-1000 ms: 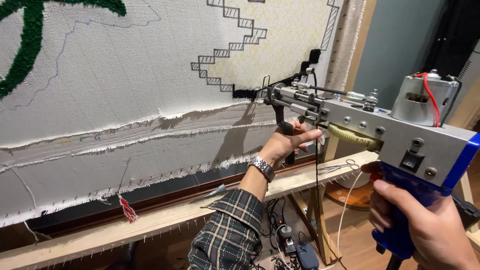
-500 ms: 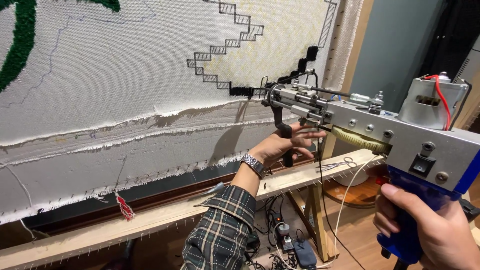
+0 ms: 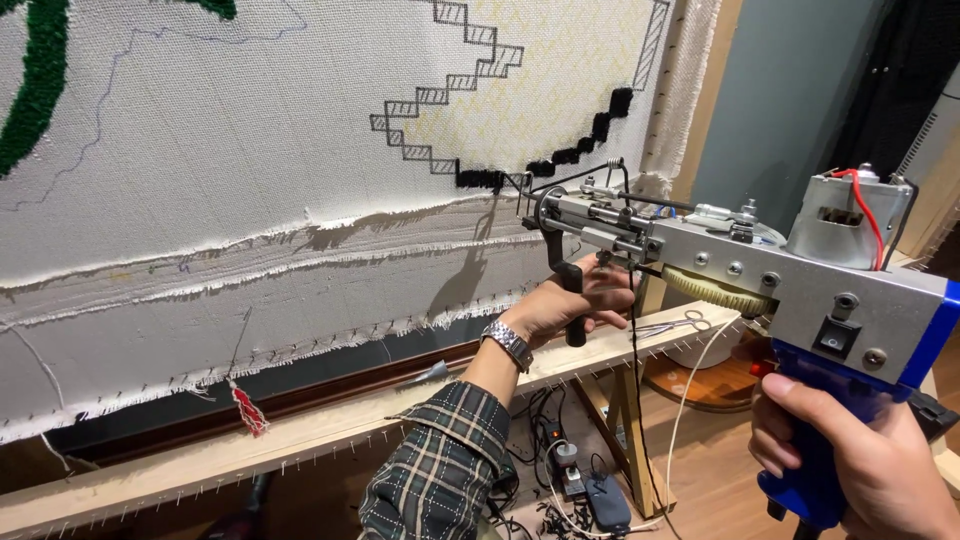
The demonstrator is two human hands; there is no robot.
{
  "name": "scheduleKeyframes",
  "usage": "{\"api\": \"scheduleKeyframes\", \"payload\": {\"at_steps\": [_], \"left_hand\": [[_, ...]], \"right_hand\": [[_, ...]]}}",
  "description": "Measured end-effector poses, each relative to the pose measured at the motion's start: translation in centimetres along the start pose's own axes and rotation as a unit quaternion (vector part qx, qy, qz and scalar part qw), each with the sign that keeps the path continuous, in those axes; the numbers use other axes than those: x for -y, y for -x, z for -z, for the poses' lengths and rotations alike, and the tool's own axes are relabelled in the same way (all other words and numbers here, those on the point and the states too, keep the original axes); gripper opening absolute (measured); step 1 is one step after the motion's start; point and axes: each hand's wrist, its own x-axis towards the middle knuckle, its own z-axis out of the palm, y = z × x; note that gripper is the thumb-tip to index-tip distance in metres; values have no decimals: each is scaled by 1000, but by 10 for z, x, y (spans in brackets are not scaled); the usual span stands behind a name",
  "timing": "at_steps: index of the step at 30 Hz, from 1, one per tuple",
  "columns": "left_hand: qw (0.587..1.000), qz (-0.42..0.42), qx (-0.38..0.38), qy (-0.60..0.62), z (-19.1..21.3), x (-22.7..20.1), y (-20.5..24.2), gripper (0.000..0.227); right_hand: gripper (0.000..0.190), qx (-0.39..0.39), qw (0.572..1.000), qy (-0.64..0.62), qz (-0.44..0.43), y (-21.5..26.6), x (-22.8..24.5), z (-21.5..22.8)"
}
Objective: Using a tufting gun to fill in a black pattern on a rug canvas stretched over a wooden frame.
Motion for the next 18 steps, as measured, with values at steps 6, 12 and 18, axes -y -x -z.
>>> {"api": "scheduleKeyframes", "payload": {"at_steps": [6,12,18], "left_hand": [[998,-14,52,15,-6,6,9,39],[992,38,-5,-118,-16,3,11,40],[892,177,-96,-406,-32,-69,48,94]], "right_hand": [[12,-2,999,-25,-48,-3,-10,20],[11,20,999,-21,-34,-5,-20,36],[21,1,1000,-7,-29,-6,-21,46]]}}
